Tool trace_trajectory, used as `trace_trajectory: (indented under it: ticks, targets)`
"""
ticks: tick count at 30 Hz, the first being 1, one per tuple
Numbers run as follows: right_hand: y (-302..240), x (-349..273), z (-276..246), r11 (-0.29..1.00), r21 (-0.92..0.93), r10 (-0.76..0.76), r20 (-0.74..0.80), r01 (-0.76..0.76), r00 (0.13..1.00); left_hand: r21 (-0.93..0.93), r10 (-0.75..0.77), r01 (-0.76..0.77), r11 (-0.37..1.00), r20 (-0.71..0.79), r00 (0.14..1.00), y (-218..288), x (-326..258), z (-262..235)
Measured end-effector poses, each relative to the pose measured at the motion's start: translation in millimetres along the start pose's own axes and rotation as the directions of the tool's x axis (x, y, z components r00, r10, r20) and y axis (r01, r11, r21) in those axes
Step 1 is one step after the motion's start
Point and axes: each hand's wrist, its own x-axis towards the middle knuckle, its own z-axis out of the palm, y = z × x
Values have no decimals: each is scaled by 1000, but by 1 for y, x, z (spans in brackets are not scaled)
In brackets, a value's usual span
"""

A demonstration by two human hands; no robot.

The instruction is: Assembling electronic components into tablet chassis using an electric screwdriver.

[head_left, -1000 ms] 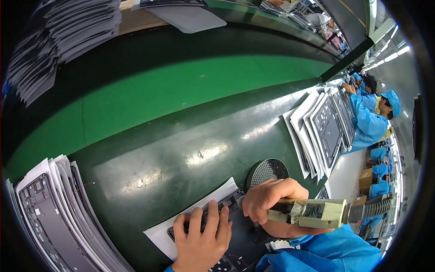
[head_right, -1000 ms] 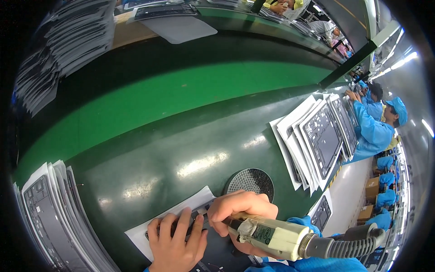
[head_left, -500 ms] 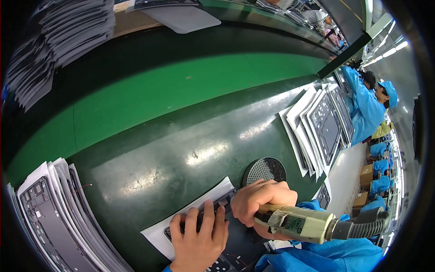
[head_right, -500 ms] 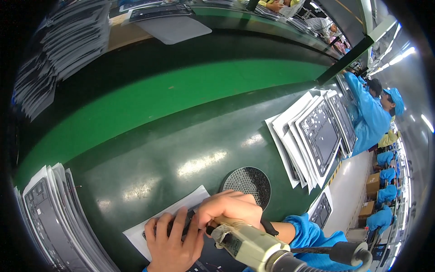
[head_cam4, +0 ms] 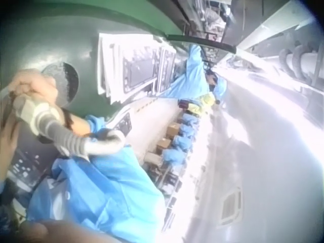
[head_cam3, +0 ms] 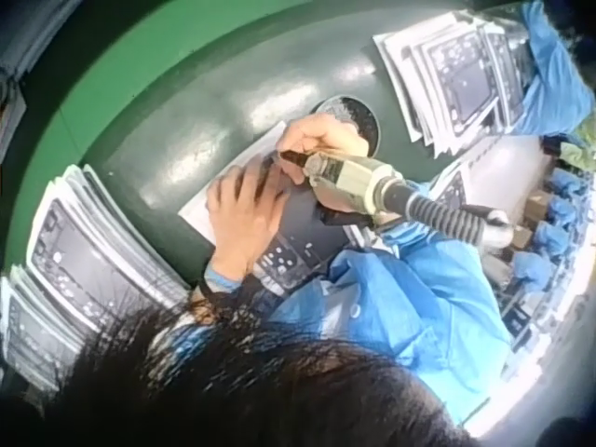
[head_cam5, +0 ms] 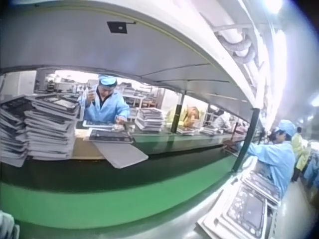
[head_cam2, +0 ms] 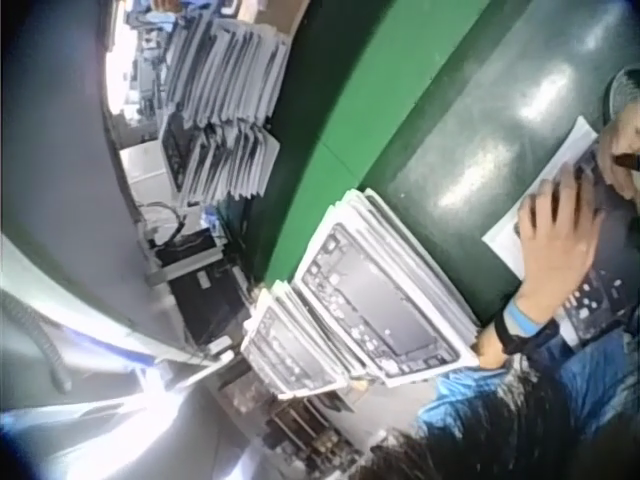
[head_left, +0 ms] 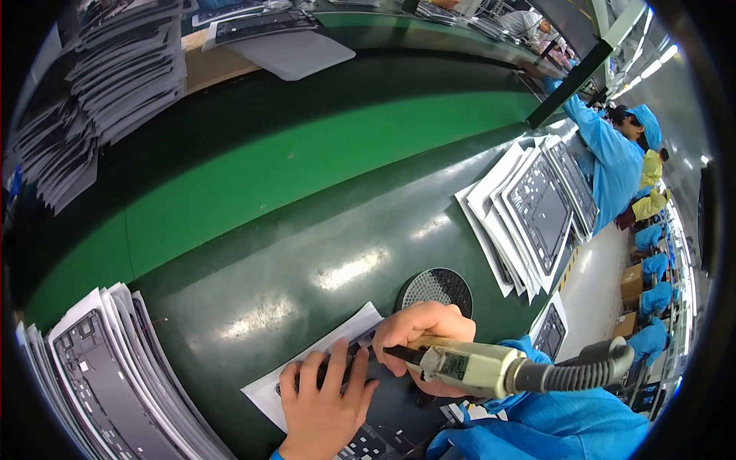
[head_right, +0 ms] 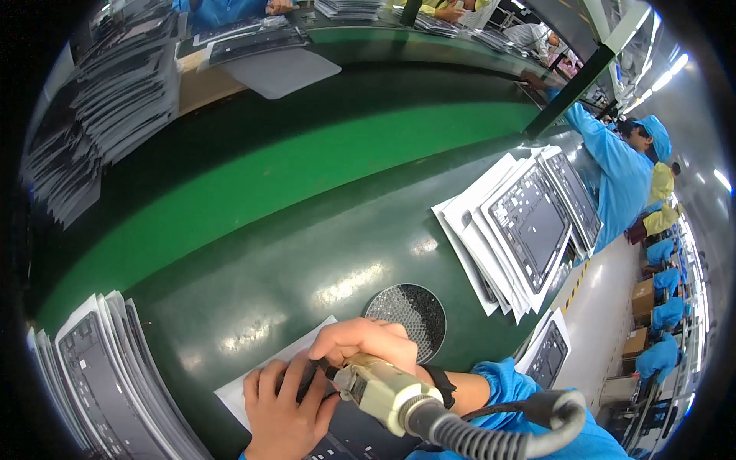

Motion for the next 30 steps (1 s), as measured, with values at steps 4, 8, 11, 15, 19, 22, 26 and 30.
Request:
trace_trajectory:
  ticks: [4, 8, 11, 15, 19, 22, 26, 30]
  targets:
    - [1, 1, -8, 1000, 20, 1, 65, -3, 998, 32, -1, -2, 999, 88, 996, 2, -8, -10]
    - [-3, 12, -15, 999, 29, -49, 231, 43, 972, -4, -7, 7, 1000, 54, 999, 0, -11, -9]
    - [-17, 2, -14, 991, 102, 90, -22, -87, 996, 1, -9, 9, 1000, 61, 998, -3, -10, -5]
    - [-23, 5, -58, 935, 323, -140, -36, 144, 990, 84, 27, -30, 996, 39, 999, -3, -15, -4]
    - [-19, -9, -74, 922, 388, 31, -81, 3, 996, 26, -9, 7, 1000, 51, 999, -4, -12, -4]
    - [-17, -8, -72, 921, 389, 0, -73, 29, 997, 44, -15, 12, 999, 58, 998, -6, -18, 0]
    - [-10, -8, -65, 921, 385, -16, -130, 66, 991, 87, -45, 36, 996, 109, 993, -10, -26, 8]
    - [-4, -10, -64, 928, 367, 0, -163, 61, 987, 82, -32, 23, 996, 113, 993, -11, -26, 8]
